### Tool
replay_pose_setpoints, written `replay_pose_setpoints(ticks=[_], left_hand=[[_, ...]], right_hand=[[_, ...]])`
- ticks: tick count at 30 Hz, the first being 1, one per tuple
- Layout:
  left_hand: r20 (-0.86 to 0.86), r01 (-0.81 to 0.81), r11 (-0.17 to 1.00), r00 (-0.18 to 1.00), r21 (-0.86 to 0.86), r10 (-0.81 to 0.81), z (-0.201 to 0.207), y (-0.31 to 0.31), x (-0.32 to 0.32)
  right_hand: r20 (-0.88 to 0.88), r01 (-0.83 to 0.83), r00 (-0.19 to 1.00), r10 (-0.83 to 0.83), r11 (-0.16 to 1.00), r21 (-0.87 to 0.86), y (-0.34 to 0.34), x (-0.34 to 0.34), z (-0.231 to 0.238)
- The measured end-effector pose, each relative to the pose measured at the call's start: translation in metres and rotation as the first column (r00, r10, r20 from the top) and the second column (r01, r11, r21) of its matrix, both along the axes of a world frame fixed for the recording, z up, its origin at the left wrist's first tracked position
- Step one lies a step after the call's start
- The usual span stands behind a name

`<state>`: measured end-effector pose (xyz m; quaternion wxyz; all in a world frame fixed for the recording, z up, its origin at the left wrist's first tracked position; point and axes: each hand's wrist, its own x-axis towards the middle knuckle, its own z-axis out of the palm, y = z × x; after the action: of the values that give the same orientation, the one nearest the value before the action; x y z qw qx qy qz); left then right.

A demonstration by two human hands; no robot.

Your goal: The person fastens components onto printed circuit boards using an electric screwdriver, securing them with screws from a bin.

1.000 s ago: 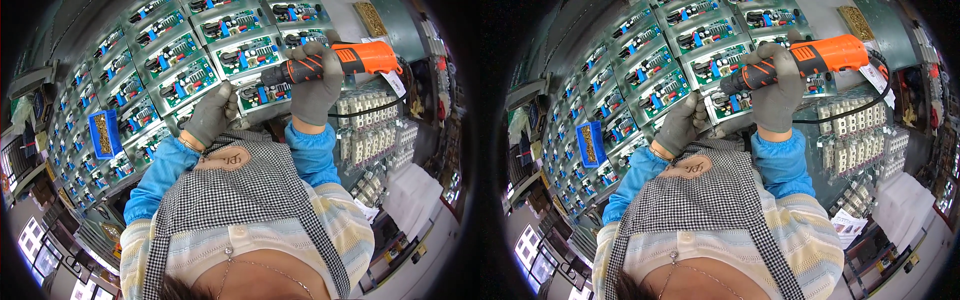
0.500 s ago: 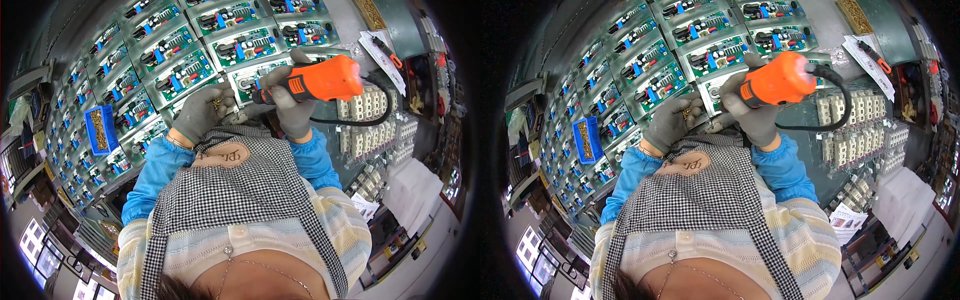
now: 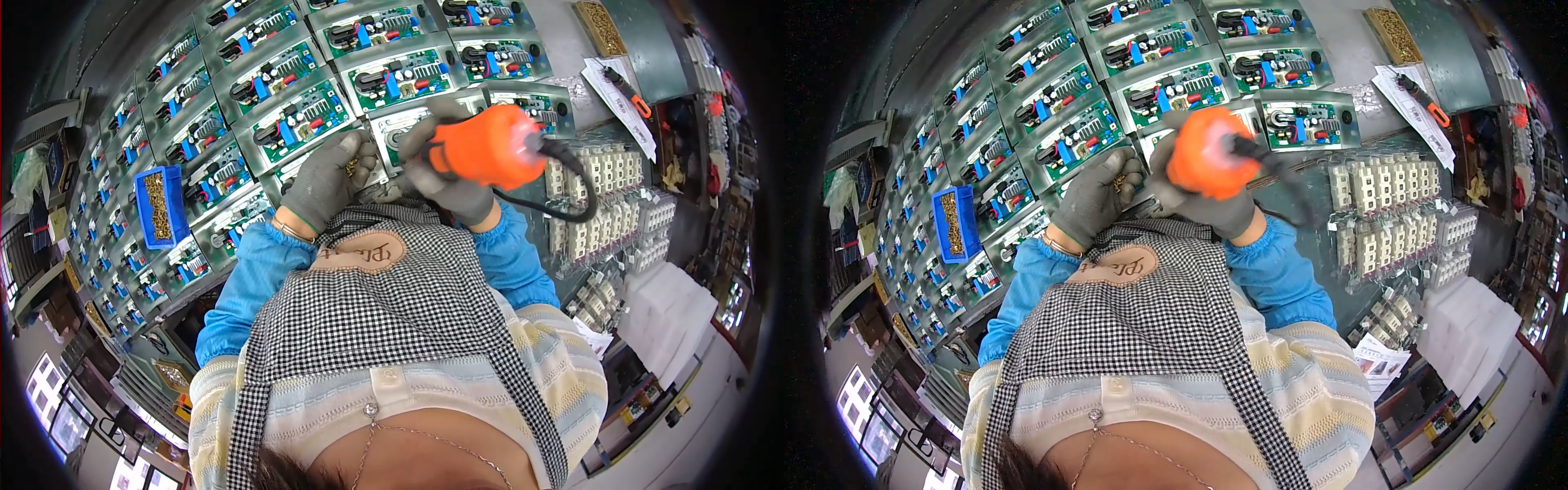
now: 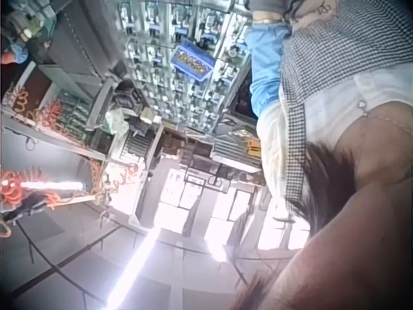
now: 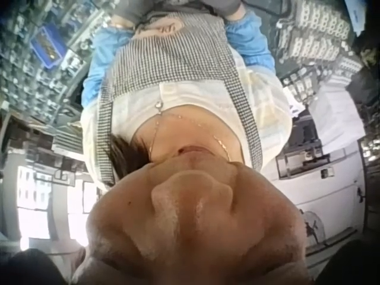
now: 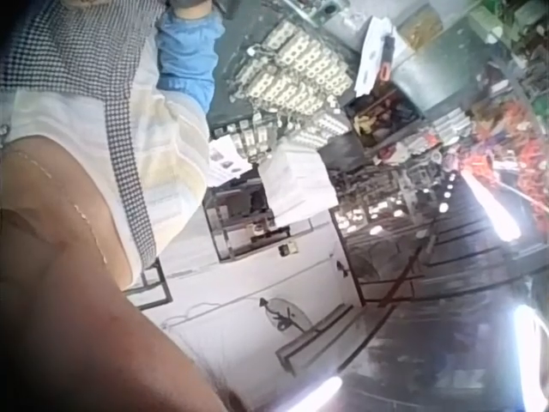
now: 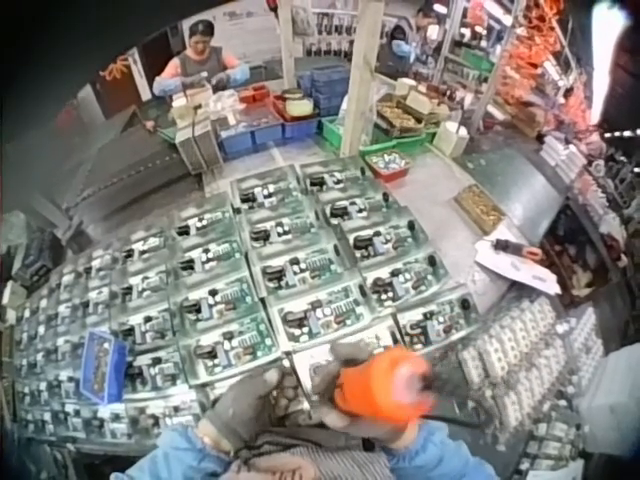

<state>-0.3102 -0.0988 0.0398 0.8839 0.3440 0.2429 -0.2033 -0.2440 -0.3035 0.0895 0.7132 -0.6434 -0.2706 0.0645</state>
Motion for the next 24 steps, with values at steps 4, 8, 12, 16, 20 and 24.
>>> replay_pose_setpoints(ticks=[4, 8, 12, 16, 20, 24], left_hand=[[0.043, -0.061, 0.985, 0.998, 0.162, 0.055, 0.011, -0.006, 0.003], [-0.081, -0.182, 0.983, 0.980, -0.006, 0.181, 0.034, -0.011, 0.003], [-0.006, -0.181, 0.958, 0.983, -0.221, 0.184, -0.013, -0.003, -0.010], [-0.147, -0.349, 0.927, 0.933, -0.138, 0.329, 0.004, -0.025, -0.012], [-0.021, -0.324, 0.896, 0.942, -0.304, 0.334, -0.005, -0.026, -0.023], [-0.138, -0.421, 0.813, 0.906, -0.402, 0.401, 0.000, -0.034, -0.028]], right_hand=[[0.138, -0.319, 0.927, 0.348, 0.928, -0.193, 0.011, 0.005, 0.006], [0.176, -0.348, 0.906, 0.384, 0.915, -0.204, 0.013, 0.003, 0.006], [-0.075, -0.299, 0.952, 0.297, 0.954, -0.013, 0.004, 0.002, -0.009], [-0.154, -0.412, 0.904, 0.400, 0.910, -0.052, 0.001, 0.016, -0.004], [0.057, -0.476, 0.877, 0.477, 0.849, 0.230, -0.013, 0.053, 0.027], [-0.048, -0.176, 0.970, 0.239, 0.822, 0.541, -0.011, 0.061, 0.053]])
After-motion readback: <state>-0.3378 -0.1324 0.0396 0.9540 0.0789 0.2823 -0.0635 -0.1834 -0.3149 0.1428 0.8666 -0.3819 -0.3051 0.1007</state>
